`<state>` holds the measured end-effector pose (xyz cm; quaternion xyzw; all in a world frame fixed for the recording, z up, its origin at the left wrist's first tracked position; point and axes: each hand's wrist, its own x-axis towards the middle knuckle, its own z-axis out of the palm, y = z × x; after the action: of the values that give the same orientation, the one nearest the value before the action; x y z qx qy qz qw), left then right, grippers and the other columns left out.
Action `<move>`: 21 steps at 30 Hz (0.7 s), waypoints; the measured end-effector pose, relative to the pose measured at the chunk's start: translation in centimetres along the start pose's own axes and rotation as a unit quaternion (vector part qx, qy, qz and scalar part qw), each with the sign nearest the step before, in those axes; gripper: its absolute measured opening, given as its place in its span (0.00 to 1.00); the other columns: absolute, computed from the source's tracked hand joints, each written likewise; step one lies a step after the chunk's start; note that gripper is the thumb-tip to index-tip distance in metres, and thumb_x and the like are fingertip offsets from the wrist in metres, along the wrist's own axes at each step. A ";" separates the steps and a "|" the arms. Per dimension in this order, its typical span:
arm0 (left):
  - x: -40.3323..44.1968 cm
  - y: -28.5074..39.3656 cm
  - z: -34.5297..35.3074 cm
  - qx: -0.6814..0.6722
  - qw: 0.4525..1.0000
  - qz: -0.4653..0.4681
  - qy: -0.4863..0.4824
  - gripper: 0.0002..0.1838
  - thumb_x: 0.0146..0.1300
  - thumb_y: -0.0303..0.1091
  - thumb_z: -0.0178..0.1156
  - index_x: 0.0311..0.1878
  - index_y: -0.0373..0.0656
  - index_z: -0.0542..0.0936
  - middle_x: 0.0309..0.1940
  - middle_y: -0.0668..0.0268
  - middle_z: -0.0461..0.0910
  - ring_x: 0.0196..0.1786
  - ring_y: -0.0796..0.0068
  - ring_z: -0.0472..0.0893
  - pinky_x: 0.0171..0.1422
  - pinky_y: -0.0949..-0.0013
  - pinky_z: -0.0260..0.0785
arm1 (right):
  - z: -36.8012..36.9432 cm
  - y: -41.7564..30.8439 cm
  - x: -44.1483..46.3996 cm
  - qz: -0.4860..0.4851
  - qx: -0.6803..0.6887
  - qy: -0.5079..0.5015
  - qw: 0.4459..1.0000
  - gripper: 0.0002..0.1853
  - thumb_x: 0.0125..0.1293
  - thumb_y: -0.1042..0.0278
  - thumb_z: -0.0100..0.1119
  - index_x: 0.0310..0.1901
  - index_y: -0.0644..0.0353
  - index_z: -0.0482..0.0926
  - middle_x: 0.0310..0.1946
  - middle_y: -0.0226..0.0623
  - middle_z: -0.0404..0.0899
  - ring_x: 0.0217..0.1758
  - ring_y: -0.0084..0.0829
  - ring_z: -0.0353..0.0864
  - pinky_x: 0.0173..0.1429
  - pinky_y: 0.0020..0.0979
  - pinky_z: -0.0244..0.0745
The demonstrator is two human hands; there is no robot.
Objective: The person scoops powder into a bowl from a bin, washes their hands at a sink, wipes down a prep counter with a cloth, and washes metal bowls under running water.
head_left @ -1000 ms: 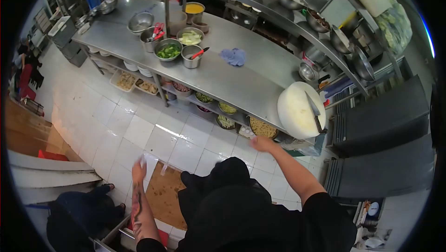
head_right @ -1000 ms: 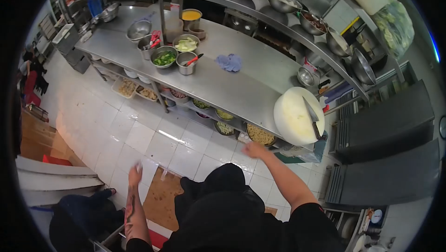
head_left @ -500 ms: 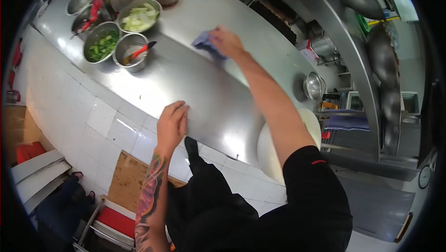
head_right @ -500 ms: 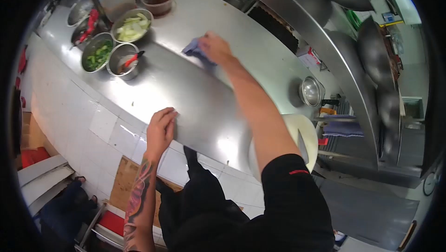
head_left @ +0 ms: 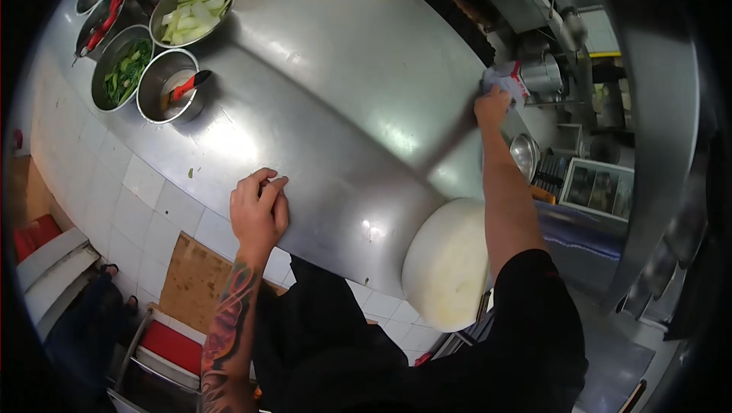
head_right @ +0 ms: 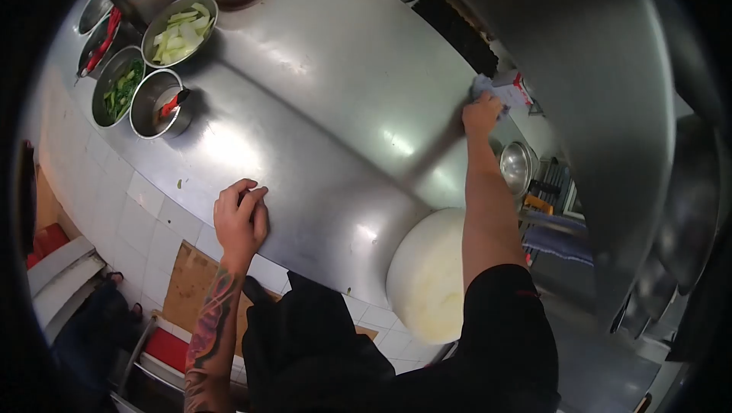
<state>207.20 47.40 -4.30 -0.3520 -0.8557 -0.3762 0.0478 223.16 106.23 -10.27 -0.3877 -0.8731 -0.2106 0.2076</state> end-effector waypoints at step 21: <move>1.1 -0.4 0.0 0.002 1.000 -0.002 -0.004 0.15 0.47 0.24 0.62 0.40 0.49 0.84 0.45 0.70 0.79 0.41 0.68 0.78 0.44 0.65 0.66 | -3.3 -2.8 -1.7 0.029 0.105 -0.108 0.988 0.17 0.69 0.53 0.54 0.56 0.46 0.80 0.37 0.47 0.75 0.42 0.53 0.79 0.45 0.48 0.75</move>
<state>206.12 47.87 -4.18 -0.3518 -0.8574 -0.3732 0.0439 222.68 101.77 -8.98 -0.4094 -0.8960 -0.0688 0.1575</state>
